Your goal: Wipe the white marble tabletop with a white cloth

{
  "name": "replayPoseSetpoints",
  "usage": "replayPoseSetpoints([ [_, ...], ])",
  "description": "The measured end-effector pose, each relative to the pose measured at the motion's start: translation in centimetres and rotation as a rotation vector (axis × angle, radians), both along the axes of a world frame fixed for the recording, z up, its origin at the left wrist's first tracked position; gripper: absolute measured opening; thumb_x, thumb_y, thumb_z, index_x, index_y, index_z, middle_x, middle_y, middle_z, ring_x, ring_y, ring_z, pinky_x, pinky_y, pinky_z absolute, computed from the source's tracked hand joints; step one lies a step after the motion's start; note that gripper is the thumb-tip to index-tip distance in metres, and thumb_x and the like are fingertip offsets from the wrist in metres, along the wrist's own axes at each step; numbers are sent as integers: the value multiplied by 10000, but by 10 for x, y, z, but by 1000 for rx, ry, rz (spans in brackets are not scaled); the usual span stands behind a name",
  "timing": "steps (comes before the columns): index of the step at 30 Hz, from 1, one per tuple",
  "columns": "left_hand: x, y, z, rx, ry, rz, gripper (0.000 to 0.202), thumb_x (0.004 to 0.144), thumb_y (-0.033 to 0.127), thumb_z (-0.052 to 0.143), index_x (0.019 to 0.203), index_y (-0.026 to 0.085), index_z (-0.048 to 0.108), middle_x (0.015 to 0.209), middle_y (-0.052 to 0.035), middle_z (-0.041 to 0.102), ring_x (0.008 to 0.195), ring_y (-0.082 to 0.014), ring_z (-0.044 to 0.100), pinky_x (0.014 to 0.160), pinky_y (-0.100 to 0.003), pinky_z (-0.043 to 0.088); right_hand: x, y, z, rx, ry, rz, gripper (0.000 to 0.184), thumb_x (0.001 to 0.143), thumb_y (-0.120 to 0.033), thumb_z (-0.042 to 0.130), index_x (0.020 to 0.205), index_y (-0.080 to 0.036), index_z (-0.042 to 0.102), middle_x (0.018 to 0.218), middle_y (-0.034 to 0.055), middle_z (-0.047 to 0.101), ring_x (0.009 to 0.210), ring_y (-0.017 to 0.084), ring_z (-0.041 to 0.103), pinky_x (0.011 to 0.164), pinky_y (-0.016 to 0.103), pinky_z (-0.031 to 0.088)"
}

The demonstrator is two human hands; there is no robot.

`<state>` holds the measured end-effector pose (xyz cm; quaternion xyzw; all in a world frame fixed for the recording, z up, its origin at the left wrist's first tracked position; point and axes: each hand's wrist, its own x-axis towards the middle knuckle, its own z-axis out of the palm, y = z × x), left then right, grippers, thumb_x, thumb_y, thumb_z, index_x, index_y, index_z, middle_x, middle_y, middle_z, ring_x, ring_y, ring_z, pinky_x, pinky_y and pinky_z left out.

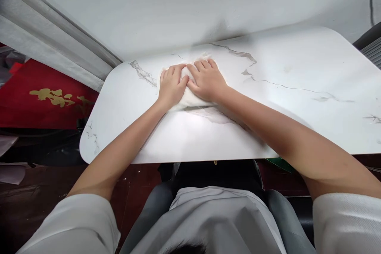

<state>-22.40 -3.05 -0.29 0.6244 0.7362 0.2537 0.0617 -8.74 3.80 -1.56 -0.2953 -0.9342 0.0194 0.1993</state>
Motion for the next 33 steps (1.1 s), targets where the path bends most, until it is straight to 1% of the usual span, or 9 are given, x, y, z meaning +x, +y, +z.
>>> replayPoseSetpoints([
  [4,-12,44,-7,38,-50,-33,337,971,265,448,1294,266,542,1368,-71,572,1423,-271,401,1245,-508,106,-7,38,-2,-29,6,-32,544,999,-362,294,1398,-57,502,1336,189,543,1265,333,470,1106,554,282],
  [8,-20,77,-10,83,-58,-33,293,932,229,504,1211,259,587,1276,-67,620,1359,-282,478,1228,-514,182,-12,70,-5,0,31,-48,592,1017,-464,227,1375,-109,538,1333,177,567,1252,320,500,1088,556,313],
  [11,-20,94,-7,58,-24,-3,309,922,228,482,1211,233,591,1270,-71,624,1311,-268,523,1222,-471,219,-17,88,-7,40,50,-62,805,985,-587,46,1353,-96,567,1290,170,603,1221,319,534,1051,554,339],
  [14,-19,105,-3,27,14,33,379,943,285,359,1254,232,569,1285,-20,628,1305,-212,515,1197,-387,233,-21,100,-4,47,13,-84,1046,888,-607,-174,1353,-35,568,1251,164,622,1213,321,546,1022,539,357],
  [19,-18,115,-2,66,10,36,360,942,299,360,1243,260,554,1284,-1,648,1251,-235,520,1181,-416,275,-20,108,6,-21,-29,-115,764,924,-586,87,1407,-187,524,1334,116,590,1243,316,509,1089,519,347],
  [22,-19,118,-1,82,4,39,323,921,275,417,1205,279,571,1257,-19,655,1222,-244,528,1156,-424,304,-21,109,11,-93,-33,-144,791,877,-645,66,1421,-256,489,1370,86,569,1282,307,458,1121,500,300],
  [26,-19,119,-2,82,7,39,326,924,283,426,1209,266,583,1266,-60,644,1225,-256,528,1153,-420,299,-24,109,13,-126,-30,-167,1046,738,-797,-104,1380,-231,498,1395,108,556,1271,278,446,1115,474,274],
  [29,-19,116,-3,84,2,39,335,925,275,426,1218,279,589,1278,-75,641,1270,-262,518,1169,-419,279,-25,106,12,-141,-34,-165,1148,680,-819,-178,1343,-188,515,1387,157,557,1249,278,453,1106,480,258],
  [33,-13,105,-4,62,19,40,361,939,257,424,1264,293,577,1327,-59,622,1337,-236,486,1198,-406,241,-16,94,9,-99,-16,-123,896,885,-655,-28,1398,-129,485,1400,145,541,1277,283,449,1117,488,255],
])
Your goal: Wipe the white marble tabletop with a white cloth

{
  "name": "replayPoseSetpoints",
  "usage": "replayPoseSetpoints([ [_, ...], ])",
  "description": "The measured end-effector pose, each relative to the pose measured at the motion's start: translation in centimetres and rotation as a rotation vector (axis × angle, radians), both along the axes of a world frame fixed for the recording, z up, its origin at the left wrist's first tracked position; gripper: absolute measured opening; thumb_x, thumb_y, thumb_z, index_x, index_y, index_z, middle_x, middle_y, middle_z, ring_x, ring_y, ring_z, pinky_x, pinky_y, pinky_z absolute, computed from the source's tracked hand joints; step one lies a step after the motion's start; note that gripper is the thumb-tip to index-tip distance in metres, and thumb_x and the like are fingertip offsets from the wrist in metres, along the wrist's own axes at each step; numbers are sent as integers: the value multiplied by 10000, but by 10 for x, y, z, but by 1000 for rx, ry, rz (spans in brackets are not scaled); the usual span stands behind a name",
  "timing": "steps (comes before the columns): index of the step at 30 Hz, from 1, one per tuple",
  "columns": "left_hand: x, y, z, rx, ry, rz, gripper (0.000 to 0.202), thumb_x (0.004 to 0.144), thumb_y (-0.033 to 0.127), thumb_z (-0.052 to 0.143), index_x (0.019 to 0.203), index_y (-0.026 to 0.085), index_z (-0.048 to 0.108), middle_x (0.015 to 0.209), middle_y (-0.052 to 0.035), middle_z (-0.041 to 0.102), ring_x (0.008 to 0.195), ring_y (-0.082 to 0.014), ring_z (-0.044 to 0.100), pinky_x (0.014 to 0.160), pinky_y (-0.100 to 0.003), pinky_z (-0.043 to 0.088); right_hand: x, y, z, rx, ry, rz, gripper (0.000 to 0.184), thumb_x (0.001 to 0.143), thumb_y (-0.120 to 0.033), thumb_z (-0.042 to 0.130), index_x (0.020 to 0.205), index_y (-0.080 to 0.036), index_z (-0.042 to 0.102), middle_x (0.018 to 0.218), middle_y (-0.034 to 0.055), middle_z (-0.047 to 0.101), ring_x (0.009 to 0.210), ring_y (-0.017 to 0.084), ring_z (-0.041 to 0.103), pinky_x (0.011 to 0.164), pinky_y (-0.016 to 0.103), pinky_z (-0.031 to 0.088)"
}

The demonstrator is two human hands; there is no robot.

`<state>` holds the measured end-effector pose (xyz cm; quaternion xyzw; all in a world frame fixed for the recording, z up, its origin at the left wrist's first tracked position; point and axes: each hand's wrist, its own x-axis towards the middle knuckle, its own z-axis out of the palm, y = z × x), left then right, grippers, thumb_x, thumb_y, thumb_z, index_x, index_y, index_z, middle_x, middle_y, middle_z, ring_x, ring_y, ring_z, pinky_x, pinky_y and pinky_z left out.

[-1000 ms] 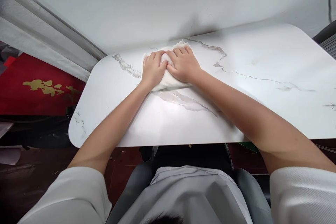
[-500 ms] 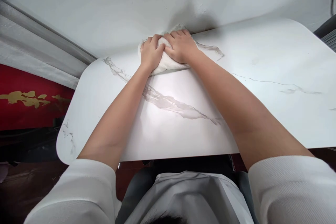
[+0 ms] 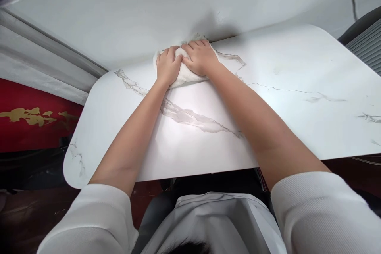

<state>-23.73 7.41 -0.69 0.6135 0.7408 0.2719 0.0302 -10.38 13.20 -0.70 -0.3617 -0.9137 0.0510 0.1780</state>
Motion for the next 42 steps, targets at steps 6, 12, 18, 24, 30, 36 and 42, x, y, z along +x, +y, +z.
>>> replayPoseSetpoints([
  [6,21,-36,3,-38,50,27,401,972,261,414,1349,251,552,1391,-81,587,1370,-226,465,1223,-413,203,19,-33,-2,32,-40,11,576,990,-365,210,1454,-120,449,1454,138,484,1328,311,415,1130,508,244],
  [12,50,-95,7,-73,77,18,417,987,251,403,1384,211,525,1422,-88,563,1375,-223,457,1244,-442,179,49,-82,-2,73,-60,75,554,989,-325,248,1454,-102,451,1419,171,499,1302,315,436,1128,519,248],
  [18,82,-157,6,-112,115,-17,459,991,265,395,1429,148,469,1488,-148,488,1445,-244,371,1253,-497,150,90,-138,-1,165,-106,177,584,995,-362,228,1465,-84,434,1409,188,492,1308,322,420,1137,508,254],
  [24,106,-198,6,-127,146,-101,477,1009,270,352,1461,131,420,1527,-159,446,1491,-268,298,1254,-526,139,118,-187,1,193,-106,141,605,1015,-357,199,1459,-28,444,1419,220,485,1333,348,411,1146,527,263],
  [30,124,-217,10,-150,142,-165,503,1010,264,332,1485,111,390,1556,-170,402,1508,-273,263,1260,-535,124,139,-210,4,175,-92,97,607,1012,-367,207,1450,-40,473,1431,206,493,1349,342,428,1156,528,287],
  [36,126,-214,11,-162,105,-183,512,990,287,307,1479,180,417,1561,-148,404,1508,-262,267,1274,-522,112,135,-222,10,47,-96,-41,610,984,-358,234,1518,-126,416,1498,174,438,1424,368,351,1166,610,263],
  [42,124,-193,10,-141,98,-195,484,990,273,312,1453,211,437,1541,-117,440,1495,-243,297,1273,-502,112,127,-202,-3,6,-15,-116,582,974,-343,285,1517,-164,391,1500,172,434,1439,388,313,1130,724,186],
])
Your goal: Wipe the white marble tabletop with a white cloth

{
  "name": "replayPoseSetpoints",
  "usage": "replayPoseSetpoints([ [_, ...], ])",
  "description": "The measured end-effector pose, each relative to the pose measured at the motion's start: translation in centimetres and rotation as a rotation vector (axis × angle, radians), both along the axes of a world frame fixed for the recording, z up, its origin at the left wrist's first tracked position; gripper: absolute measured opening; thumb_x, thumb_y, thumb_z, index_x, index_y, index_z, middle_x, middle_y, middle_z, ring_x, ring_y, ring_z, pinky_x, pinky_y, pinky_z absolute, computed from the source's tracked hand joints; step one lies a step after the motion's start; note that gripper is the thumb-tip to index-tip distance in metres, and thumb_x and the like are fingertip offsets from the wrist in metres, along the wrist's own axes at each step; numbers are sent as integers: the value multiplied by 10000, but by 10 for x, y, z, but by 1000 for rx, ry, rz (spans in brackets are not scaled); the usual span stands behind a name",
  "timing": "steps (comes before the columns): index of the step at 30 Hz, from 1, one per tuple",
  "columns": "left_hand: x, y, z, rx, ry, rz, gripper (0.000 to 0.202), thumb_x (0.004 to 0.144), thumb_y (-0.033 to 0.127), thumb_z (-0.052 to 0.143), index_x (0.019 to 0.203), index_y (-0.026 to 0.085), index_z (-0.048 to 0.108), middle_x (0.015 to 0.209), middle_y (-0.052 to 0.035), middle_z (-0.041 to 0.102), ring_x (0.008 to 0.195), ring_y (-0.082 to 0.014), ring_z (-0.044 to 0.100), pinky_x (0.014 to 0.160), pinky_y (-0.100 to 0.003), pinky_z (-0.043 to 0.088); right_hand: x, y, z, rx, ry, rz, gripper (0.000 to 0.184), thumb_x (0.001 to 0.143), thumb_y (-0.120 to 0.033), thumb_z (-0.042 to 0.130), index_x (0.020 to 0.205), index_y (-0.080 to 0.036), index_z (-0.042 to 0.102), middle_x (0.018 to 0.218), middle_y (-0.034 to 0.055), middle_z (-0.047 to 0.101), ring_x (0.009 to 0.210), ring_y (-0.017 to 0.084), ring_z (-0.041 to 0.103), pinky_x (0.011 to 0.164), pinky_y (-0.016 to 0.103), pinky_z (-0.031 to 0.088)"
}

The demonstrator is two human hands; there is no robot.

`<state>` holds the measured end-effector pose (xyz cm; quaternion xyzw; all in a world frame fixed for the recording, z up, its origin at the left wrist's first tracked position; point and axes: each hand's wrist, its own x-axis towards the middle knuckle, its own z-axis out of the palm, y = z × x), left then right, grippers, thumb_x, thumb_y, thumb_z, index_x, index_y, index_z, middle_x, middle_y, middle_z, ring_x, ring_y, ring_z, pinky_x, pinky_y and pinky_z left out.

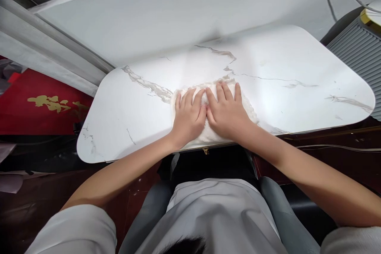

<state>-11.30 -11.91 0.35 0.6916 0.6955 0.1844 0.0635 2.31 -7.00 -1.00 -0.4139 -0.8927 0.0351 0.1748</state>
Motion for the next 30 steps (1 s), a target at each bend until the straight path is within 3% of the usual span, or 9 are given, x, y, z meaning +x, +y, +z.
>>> replayPoseSetpoints([
  [4,1,37,0,2,-3,50,472,992,257,322,1442,204,453,1529,-112,455,1480,-249,321,1266,-502,104,-8,42,2,-45,9,-32,523,966,-292,272,1435,-165,463,1480,141,460,1436,338,323,1169,682,141],
  [9,-1,94,-1,50,-81,119,436,990,237,340,1393,257,504,1477,-70,519,1448,-234,368,1264,-487,116,-25,96,11,-73,12,-107,504,918,-204,286,1352,-133,531,1403,125,532,1371,263,419,1229,535,139],
  [15,-12,147,-4,100,-142,130,391,975,225,378,1313,307,555,1397,-40,586,1423,-223,396,1259,-475,109,-36,152,3,-26,82,-94,485,955,-260,241,1305,-169,566,1360,124,575,1299,282,480,1204,538,187],
  [19,-21,175,-4,93,-143,105,382,958,225,398,1292,280,574,1377,-71,587,1386,-234,443,1250,-430,159,-43,179,1,-15,79,-140,528,951,-301,208,1296,-139,574,1336,137,593,1273,274,493,1204,518,190],
  [24,-29,202,-4,112,-151,96,384,947,237,394,1290,242,566,1364,-83,591,1362,-257,458,1243,-448,186,-53,204,5,-28,68,-180,630,907,-412,186,1320,-153,584,1284,117,615,1250,278,507,1223,484,193],
  [30,-36,227,-3,118,-126,104,341,942,268,386,1228,286,571,1290,-60,629,1300,-256,494,1230,-448,250,-62,236,2,-62,52,-235,753,825,-550,62,1367,-356,547,1294,70,616,1262,359,467,1217,479,183],
])
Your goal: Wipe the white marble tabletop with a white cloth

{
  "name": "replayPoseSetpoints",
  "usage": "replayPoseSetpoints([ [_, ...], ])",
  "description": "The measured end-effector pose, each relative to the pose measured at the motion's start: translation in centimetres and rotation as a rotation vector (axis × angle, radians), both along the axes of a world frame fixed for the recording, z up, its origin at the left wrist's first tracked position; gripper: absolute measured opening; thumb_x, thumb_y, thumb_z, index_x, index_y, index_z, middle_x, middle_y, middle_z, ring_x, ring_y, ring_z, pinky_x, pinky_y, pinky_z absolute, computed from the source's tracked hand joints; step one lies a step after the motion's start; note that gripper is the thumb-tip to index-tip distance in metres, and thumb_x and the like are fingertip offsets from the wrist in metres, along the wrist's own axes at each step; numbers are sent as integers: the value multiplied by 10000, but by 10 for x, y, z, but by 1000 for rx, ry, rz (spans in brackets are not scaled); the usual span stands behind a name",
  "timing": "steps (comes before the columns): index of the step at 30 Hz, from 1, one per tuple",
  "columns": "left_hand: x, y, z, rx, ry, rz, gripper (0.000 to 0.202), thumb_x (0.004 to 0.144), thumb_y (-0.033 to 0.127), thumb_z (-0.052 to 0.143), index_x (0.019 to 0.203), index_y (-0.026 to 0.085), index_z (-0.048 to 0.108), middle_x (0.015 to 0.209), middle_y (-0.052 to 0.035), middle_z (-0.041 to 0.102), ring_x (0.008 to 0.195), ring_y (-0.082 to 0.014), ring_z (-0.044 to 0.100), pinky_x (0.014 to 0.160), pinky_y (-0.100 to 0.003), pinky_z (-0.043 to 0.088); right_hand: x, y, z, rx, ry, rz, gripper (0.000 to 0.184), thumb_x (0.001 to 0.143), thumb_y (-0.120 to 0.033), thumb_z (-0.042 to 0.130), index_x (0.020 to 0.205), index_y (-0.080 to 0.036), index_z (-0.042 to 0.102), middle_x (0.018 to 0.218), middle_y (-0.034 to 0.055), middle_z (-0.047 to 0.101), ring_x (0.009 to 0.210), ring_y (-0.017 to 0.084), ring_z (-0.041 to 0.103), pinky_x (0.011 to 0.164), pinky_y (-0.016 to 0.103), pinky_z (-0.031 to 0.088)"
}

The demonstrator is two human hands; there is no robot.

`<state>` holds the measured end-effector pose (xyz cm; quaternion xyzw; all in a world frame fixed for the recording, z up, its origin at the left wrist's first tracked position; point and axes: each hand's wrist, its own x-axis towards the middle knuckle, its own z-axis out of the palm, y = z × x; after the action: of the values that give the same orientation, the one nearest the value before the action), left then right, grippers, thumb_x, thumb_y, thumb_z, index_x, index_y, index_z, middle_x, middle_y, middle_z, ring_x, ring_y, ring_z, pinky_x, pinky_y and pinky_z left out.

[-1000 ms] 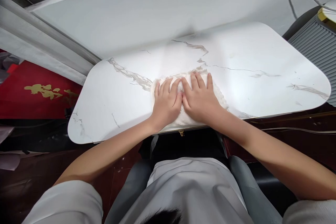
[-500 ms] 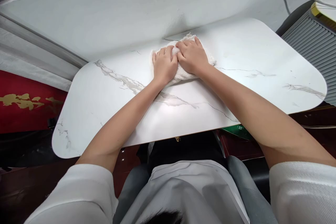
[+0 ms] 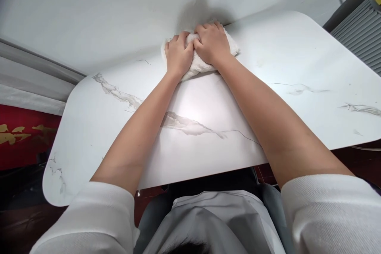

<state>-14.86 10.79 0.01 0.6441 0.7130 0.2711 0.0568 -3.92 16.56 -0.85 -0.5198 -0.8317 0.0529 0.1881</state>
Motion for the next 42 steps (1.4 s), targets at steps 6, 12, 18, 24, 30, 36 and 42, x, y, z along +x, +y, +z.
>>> replayPoseSetpoints([
  [6,-4,11,1,11,15,3,357,930,243,375,1219,279,580,1273,-52,645,1259,-252,521,1196,-457,303,1,31,-17,115,-113,3,898,685,-715,83,1467,-438,425,1236,-2,653,1485,352,105,1230,543,-8],
  [12,-1,4,-1,3,36,12,392,959,235,364,1306,223,546,1333,-77,611,1296,-238,495,1227,-439,244,0,15,-8,26,-40,-5,880,753,-647,-23,1421,-393,491,1301,28,619,1379,381,329,1185,533,177],
  [18,7,-21,0,-39,12,24,401,978,231,384,1353,212,524,1422,-85,555,1367,-232,444,1249,-423,177,9,-20,-7,59,12,67,776,881,-558,67,1372,-193,544,1364,109,577,1281,328,430,1184,497,161],
  [24,29,-70,1,-75,-9,62,429,983,220,362,1380,273,513,1511,-58,479,1484,-231,311,1262,-454,100,29,-68,-4,85,-10,125,560,939,-335,201,1341,-155,547,1389,117,555,1310,280,444,1192,490,187],
  [30,56,-128,2,-82,18,17,437,1008,243,341,1425,264,469,1589,-44,373,1513,-207,251,1269,-475,93,62,-134,6,106,-90,155,549,925,-278,276,1359,-65,536,1394,153,537,1314,284,464,1196,473,215],
  [36,82,-183,8,-120,-2,-112,456,1044,295,247,1464,244,418,1609,-13,341,1526,-171,212,1272,-482,89,104,-188,1,195,-62,206,494,981,-320,248,1369,-160,508,1384,123,552,1321,278,468,1173,508,266],
  [42,103,-209,12,-125,-5,-215,479,1050,324,237,1486,209,397,1596,4,368,1528,-196,201,1278,-504,85,131,-214,0,236,-69,192,503,977,-334,231,1327,-134,531,1358,146,572,1302,302,500,1165,525,303],
])
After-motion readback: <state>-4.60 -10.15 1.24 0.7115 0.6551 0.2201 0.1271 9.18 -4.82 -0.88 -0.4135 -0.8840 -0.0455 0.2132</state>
